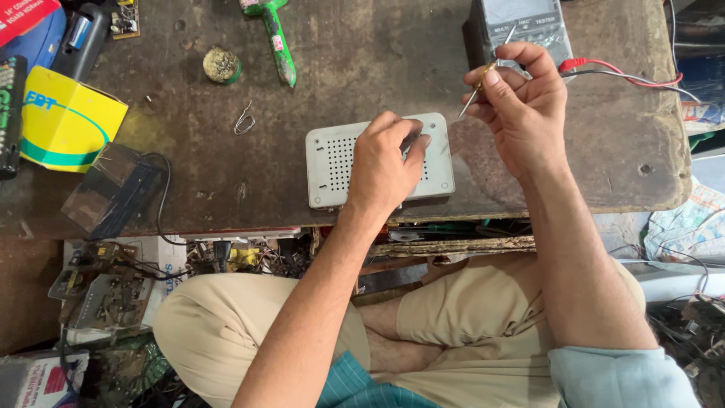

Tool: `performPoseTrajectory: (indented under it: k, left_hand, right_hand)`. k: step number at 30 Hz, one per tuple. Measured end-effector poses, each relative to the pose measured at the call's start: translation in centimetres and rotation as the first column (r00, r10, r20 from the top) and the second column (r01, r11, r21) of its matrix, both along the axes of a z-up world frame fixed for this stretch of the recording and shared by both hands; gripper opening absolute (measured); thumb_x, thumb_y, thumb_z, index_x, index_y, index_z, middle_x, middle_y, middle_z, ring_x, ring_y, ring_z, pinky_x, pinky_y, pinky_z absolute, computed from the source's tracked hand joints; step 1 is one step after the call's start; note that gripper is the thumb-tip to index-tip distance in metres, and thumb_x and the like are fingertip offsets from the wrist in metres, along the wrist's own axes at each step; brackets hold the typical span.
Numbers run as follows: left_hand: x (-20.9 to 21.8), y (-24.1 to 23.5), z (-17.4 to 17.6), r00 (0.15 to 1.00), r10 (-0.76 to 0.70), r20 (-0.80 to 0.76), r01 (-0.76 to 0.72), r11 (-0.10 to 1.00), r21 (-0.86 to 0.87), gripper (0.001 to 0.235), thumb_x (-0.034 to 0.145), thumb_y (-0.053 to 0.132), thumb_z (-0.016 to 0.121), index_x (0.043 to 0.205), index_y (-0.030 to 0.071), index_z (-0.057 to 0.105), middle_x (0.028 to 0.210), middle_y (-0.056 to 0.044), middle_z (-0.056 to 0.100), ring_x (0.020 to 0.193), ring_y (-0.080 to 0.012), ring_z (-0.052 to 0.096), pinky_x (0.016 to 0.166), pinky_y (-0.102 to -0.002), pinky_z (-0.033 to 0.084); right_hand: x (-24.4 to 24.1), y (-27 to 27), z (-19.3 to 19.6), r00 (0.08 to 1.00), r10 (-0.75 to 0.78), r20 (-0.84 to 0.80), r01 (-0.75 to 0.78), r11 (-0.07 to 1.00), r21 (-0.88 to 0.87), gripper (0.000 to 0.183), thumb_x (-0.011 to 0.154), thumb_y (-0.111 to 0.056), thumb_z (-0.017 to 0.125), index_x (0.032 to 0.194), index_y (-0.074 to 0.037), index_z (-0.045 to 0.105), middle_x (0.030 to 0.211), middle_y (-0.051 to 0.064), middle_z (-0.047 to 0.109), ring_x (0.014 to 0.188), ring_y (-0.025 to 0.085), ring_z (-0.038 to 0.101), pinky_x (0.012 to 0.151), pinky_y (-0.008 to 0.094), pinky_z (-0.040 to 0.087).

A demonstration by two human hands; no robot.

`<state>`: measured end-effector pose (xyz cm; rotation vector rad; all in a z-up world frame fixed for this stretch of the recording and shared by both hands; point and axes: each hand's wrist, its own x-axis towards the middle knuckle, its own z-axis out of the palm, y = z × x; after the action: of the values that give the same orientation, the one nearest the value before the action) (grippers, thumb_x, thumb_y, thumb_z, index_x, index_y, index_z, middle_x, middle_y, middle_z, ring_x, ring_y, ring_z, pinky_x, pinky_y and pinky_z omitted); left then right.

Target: The person disassembles a white digital audio device, removes the circuit board, and uses a screwdriver to adjust components on the board. They then reassemble the device and secure the casing with screws.

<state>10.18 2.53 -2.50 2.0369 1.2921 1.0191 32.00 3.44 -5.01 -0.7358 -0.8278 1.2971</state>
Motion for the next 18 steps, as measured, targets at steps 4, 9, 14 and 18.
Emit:
performPoseTrajectory:
  k: [4, 9, 14, 18]
  left_hand:
    - [0.3, -0.1, 0.0, 1.0, 0.018, -0.003, -0.018, 0.999, 0.045, 0.018, 0.088, 0.009, 0.079, 0.103, -0.001, 0.075, 0.095, -0.012, 0.069, 0.079, -0.0233, 0.072, 0.068, -0.035, 0.057]
    - [0.3, -0.2, 0.0, 1.0, 0.024, -0.018, -0.024, 1.0, 0.006, 0.019, 0.089, 0.009, 0.077, 0.104, -0.002, 0.075, 0.095, -0.012, 0.069, 0.074, -0.0215, 0.071, 0.063, -0.033, 0.058]
    - [0.3, -0.5, -0.4, 1.0, 0.018, 0.004, -0.019, 0.996, 0.089, 0.017, 0.091, 0.008, 0.076, 0.104, -0.002, 0.075, 0.097, -0.011, 0.069, 0.078, -0.0201, 0.073, 0.065, -0.032, 0.059]
    - [0.4, -0.4, -0.6, 1.0, 0.021, -0.023, -0.02, 0.998, 0.052, 0.016, 0.092, 0.008, 0.075, 0.104, -0.002, 0.076, 0.095, -0.011, 0.068, 0.072, -0.018, 0.07, 0.059, -0.03, 0.058]
  right_hand:
    - [0.1, -0.1, -0.2, 0.991, -0.027, 0.129, 0.017, 0.996, 0.084, 0.051, 0.12, 0.004, 0.059, 0.157, -0.007, 0.027, 0.119, 0.02, 0.072, 0.1, 0.021, 0.074, 0.088, 0.032, 0.064]
    - [-1.0, -0.9, 1.1, 0.904, -0.118, 0.41, -0.028, 0.942, 0.333, 0.071, 0.119, 0.013, 0.055, 0.165, -0.016, 0.008, 0.12, 0.014, 0.066, 0.11, 0.02, 0.073, 0.098, 0.033, 0.066]
    - [-2.2, -1.4, 2.8, 0.672, -0.284, 0.684, -0.097, 0.882, 0.461, 0.073, 0.112, 0.017, 0.058, 0.163, -0.016, 0.018, 0.115, 0.017, 0.063, 0.104, 0.023, 0.072, 0.089, 0.03, 0.064]
    - [-2.4, -1.8, 3.5, 0.6, -0.316, 0.735, -0.122, 0.872, 0.474, 0.071, 0.114, 0.013, 0.059, 0.163, -0.015, 0.016, 0.118, 0.015, 0.065, 0.106, 0.019, 0.074, 0.084, 0.026, 0.066]
